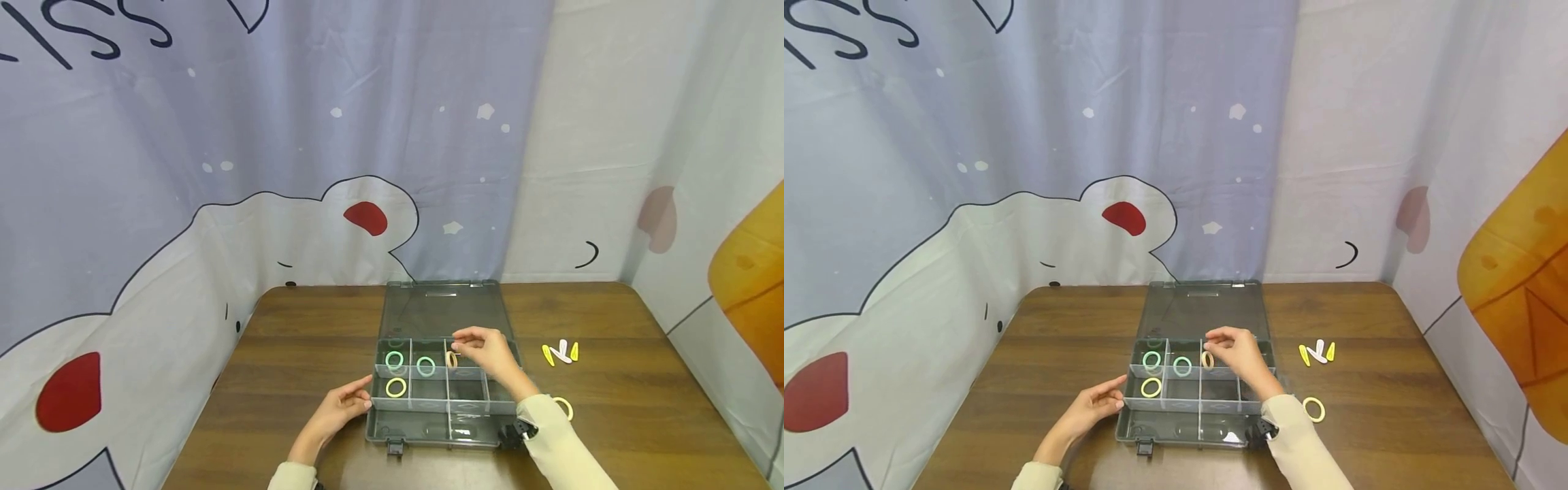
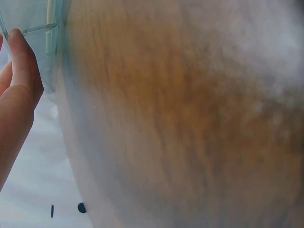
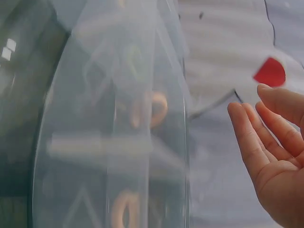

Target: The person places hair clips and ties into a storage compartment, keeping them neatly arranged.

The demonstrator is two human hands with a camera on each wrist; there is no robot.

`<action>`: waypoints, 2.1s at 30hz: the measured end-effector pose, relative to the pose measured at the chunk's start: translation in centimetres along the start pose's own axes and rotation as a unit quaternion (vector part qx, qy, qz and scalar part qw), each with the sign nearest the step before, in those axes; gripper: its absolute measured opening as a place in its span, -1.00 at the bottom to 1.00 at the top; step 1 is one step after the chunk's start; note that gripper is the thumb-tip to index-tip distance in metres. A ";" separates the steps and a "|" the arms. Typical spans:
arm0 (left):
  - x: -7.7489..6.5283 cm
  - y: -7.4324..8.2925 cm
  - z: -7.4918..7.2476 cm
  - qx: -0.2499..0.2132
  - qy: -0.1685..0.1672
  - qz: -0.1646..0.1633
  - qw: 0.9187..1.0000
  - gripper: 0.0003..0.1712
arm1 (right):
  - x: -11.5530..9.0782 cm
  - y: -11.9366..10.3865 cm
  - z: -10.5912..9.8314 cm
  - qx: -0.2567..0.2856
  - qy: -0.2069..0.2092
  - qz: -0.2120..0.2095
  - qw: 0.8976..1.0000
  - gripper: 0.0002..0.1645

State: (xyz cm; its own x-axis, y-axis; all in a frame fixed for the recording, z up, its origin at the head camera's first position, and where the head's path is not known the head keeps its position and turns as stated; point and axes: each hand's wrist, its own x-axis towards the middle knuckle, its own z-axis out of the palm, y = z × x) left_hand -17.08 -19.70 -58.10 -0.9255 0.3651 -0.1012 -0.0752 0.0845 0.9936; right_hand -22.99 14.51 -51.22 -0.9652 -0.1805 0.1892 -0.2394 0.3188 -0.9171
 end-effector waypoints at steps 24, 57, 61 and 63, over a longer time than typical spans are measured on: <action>-0.1 0.4 0.1 -0.005 -0.006 0.006 1.000 -0.30 | -7.7 6.2 -11.9 -0.060 0.054 0.108 0.991 -0.51; -0.2 0.0 0.1 -0.006 0.004 0.009 1.000 -0.31 | -13.1 9.7 -13.3 -0.117 0.016 0.169 0.978 -0.60; -0.3 0.0 0.2 -0.004 0.004 0.012 1.000 -0.32 | -12.7 9.7 -13.2 -0.143 0.019 0.173 0.974 -0.65; -0.3 0.0 0.1 -0.004 0.004 0.011 1.000 -0.32 | -12.5 9.7 -13.1 -0.159 0.017 0.174 0.972 -0.69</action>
State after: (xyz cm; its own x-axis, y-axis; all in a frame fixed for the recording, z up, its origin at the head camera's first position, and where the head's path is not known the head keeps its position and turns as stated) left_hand -16.78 -19.66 -58.08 -0.9297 0.3595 -0.0797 -0.0586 0.0693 0.9959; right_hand -14.59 32.09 -57.85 -0.9952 0.0194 -0.0959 0.0868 0.6273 -0.7740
